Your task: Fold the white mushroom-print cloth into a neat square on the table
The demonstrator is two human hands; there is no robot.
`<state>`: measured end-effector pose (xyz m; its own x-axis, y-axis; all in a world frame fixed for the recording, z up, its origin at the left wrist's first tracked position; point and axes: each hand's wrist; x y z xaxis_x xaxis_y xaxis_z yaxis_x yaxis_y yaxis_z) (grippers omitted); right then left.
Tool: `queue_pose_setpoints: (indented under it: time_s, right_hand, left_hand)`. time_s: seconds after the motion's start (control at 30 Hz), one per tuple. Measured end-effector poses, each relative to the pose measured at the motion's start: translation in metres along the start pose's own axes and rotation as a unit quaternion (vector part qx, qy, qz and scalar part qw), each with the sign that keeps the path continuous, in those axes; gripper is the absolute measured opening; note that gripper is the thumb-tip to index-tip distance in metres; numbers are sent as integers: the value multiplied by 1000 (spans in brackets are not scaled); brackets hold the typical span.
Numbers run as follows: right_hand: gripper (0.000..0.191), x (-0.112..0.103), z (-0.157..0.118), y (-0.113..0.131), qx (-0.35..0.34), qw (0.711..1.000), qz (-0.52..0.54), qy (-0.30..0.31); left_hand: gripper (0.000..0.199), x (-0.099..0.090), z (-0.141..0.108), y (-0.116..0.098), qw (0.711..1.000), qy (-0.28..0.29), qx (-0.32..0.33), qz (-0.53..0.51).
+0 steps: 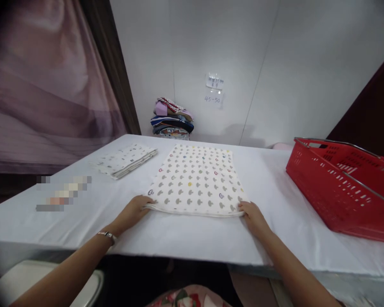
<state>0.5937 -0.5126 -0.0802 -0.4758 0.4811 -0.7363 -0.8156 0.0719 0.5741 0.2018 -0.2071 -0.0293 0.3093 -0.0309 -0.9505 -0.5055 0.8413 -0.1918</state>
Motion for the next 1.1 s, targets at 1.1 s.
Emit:
queue_pose_setpoints:
  time_s: [1.1]
  right_hand:
    - [33,1,43,77,11,990,-27,137]
  left_hand:
    - [33,16,27,-61,997,5,72,41]
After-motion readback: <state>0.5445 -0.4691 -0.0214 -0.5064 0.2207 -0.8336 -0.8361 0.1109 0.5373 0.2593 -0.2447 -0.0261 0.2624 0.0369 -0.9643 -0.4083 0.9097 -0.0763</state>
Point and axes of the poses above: each hand's wrist, its own z-axis towards the middle knuckle, its own x-axis out of the palm, y = z × x, and after that the axes turned 12 degrees about z, right-handed
